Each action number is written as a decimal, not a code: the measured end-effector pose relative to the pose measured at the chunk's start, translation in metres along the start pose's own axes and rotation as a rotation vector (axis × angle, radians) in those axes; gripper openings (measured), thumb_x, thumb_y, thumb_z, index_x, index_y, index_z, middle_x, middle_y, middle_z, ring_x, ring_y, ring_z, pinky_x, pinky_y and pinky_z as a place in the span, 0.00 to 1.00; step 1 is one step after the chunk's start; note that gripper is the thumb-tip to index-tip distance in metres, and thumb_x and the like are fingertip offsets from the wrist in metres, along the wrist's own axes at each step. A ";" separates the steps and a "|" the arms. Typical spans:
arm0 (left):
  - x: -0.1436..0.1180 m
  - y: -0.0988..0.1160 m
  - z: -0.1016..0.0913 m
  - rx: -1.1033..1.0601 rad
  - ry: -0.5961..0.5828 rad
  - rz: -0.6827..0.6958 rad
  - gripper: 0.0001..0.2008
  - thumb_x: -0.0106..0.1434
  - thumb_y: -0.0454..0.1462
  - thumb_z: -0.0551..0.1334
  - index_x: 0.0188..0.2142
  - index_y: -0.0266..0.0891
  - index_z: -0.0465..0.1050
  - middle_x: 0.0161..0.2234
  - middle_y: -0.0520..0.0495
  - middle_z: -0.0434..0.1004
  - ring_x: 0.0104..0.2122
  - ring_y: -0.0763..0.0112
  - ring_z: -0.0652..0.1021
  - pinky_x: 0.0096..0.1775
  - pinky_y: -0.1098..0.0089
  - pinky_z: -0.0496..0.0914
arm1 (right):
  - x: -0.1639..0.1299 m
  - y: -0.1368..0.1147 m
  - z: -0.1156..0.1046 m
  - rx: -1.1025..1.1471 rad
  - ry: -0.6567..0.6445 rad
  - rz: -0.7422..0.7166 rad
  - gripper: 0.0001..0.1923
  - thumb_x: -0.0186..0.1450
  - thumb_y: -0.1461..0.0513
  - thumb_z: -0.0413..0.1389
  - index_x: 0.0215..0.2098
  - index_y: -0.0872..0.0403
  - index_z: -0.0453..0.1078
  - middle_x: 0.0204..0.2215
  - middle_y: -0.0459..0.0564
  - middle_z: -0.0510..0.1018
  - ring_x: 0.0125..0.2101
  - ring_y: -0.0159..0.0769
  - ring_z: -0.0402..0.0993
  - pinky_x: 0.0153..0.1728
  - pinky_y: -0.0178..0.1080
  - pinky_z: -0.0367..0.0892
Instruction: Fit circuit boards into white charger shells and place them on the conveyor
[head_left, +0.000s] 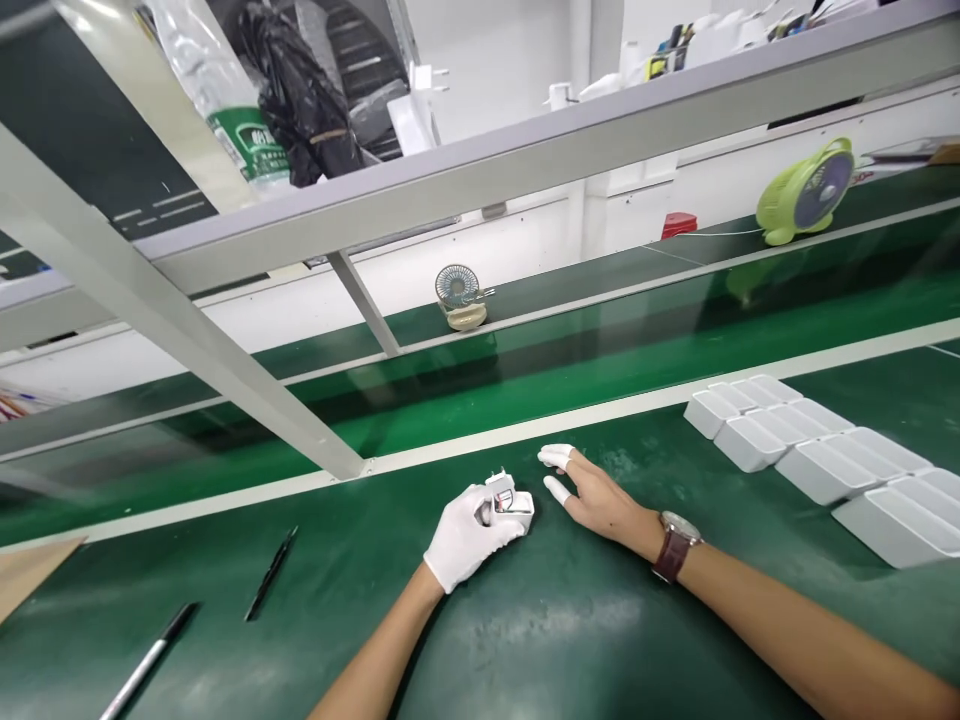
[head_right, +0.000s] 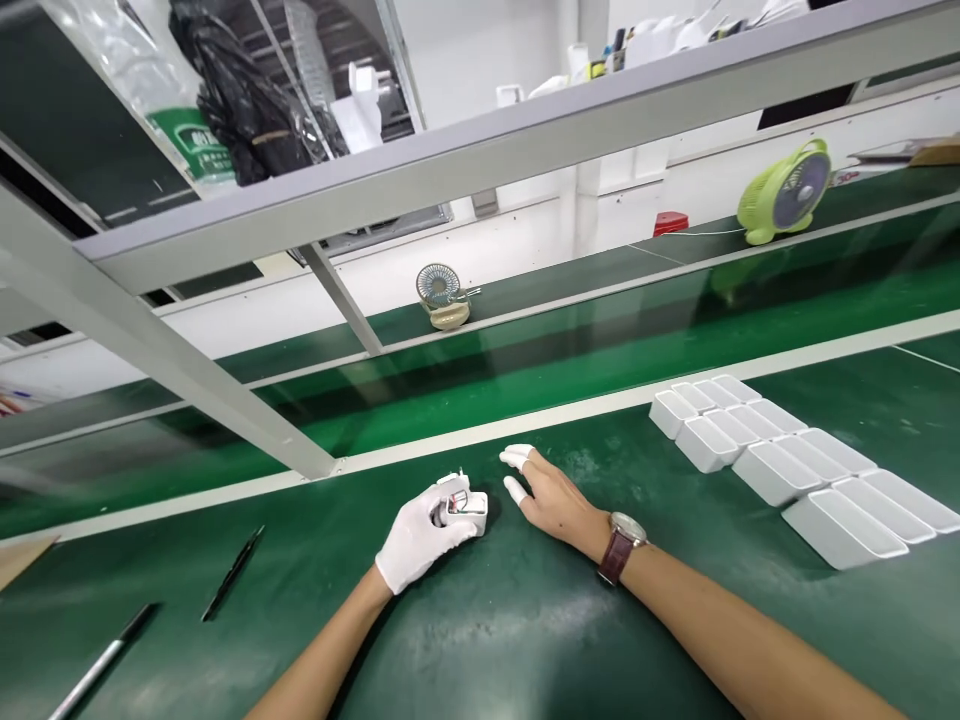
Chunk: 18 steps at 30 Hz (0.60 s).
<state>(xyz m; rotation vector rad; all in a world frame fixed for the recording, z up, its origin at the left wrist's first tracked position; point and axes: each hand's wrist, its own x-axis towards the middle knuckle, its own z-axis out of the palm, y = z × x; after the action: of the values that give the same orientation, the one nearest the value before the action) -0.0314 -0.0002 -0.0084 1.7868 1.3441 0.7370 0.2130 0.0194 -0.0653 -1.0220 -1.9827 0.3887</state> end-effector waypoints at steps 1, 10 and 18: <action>0.002 -0.001 -0.001 -0.033 0.020 -0.024 0.25 0.51 0.41 0.73 0.49 0.37 0.77 0.42 0.45 0.80 0.40 0.61 0.79 0.46 0.63 0.72 | 0.000 0.000 0.002 -0.016 -0.008 -0.011 0.21 0.72 0.63 0.50 0.62 0.52 0.61 0.56 0.59 0.71 0.58 0.49 0.69 0.56 0.55 0.69; 0.079 -0.026 -0.052 -0.053 0.515 -0.180 0.22 0.53 0.45 0.71 0.45 0.34 0.78 0.40 0.43 0.82 0.42 0.56 0.80 0.49 0.59 0.71 | 0.001 -0.011 0.002 -0.091 0.009 -0.081 0.23 0.71 0.64 0.50 0.63 0.54 0.59 0.56 0.60 0.72 0.58 0.48 0.68 0.58 0.55 0.68; 0.124 -0.025 -0.082 -0.210 0.799 -0.258 0.09 0.52 0.34 0.71 0.34 0.34 0.76 0.30 0.44 0.79 0.41 0.56 0.80 0.49 0.57 0.72 | 0.004 -0.013 -0.002 -0.088 0.023 -0.082 0.23 0.70 0.65 0.50 0.64 0.55 0.59 0.54 0.61 0.72 0.56 0.50 0.70 0.56 0.55 0.69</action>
<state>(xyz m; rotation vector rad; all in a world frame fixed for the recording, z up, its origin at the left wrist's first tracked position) -0.0767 0.1416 0.0147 1.1412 1.8648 1.4677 0.2065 0.0144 -0.0540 -0.9913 -2.0290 0.2460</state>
